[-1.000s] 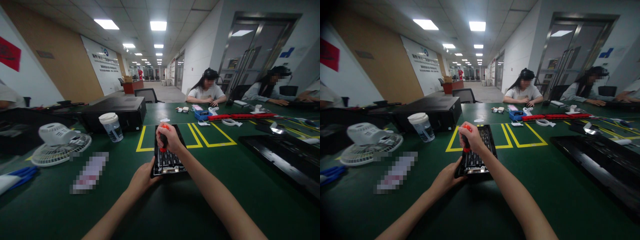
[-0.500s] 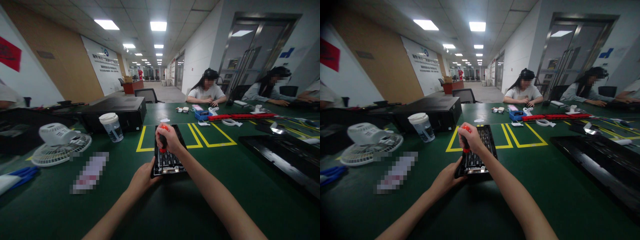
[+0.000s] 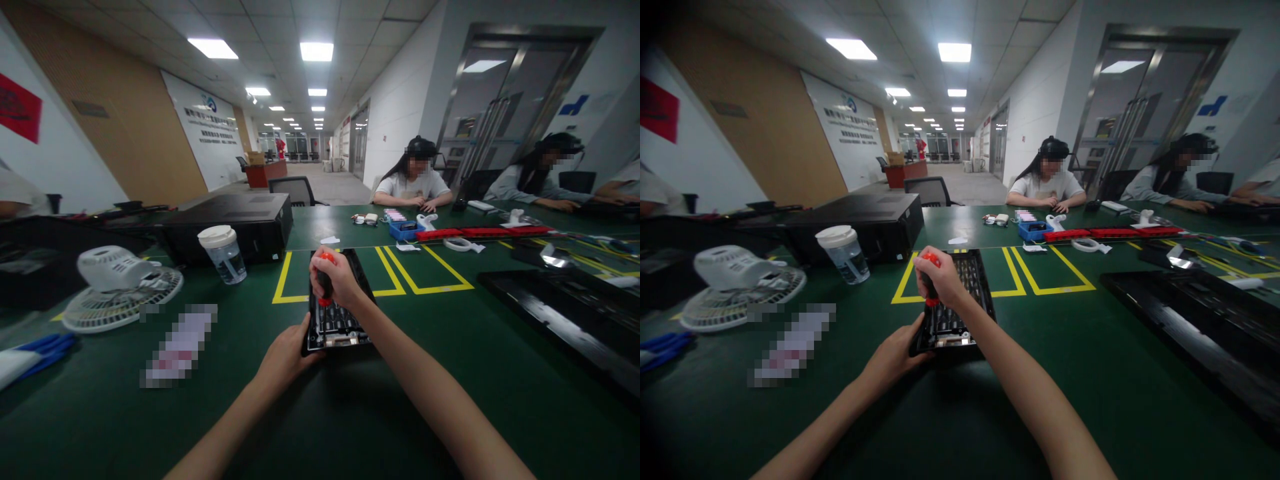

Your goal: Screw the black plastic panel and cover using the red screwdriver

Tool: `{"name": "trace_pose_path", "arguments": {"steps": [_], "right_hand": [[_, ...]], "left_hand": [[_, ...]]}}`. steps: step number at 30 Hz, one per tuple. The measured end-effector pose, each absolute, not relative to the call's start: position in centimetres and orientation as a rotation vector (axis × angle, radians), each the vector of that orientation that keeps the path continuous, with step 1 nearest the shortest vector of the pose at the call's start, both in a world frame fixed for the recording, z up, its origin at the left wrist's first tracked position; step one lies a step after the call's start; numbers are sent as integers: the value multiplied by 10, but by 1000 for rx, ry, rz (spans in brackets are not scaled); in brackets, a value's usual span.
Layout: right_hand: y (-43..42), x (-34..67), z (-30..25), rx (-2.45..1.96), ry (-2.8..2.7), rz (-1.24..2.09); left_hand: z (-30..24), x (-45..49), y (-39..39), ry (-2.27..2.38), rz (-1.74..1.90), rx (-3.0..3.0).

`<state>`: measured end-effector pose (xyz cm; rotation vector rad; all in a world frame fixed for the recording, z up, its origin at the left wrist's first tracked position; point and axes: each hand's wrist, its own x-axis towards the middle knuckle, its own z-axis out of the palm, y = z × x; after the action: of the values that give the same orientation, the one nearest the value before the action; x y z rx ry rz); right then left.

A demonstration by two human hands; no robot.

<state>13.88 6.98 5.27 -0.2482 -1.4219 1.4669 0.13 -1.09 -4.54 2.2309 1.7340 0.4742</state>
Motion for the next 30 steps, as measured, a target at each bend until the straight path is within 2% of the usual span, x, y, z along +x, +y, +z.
{"name": "trace_pose_path", "arguments": {"steps": [14, 21, 30], "right_hand": [[63, 137, 54, -196, -1462, 1499], [65, 141, 55, -91, -1434, 1670], [69, 153, 60, -91, -1610, 1725]], "left_hand": [[-48, 1, -10, 1730, 494, 2251], [-46, 2, -11, 1754, 477, 2225], [-43, 4, -11, 1747, 488, 2206]]}}
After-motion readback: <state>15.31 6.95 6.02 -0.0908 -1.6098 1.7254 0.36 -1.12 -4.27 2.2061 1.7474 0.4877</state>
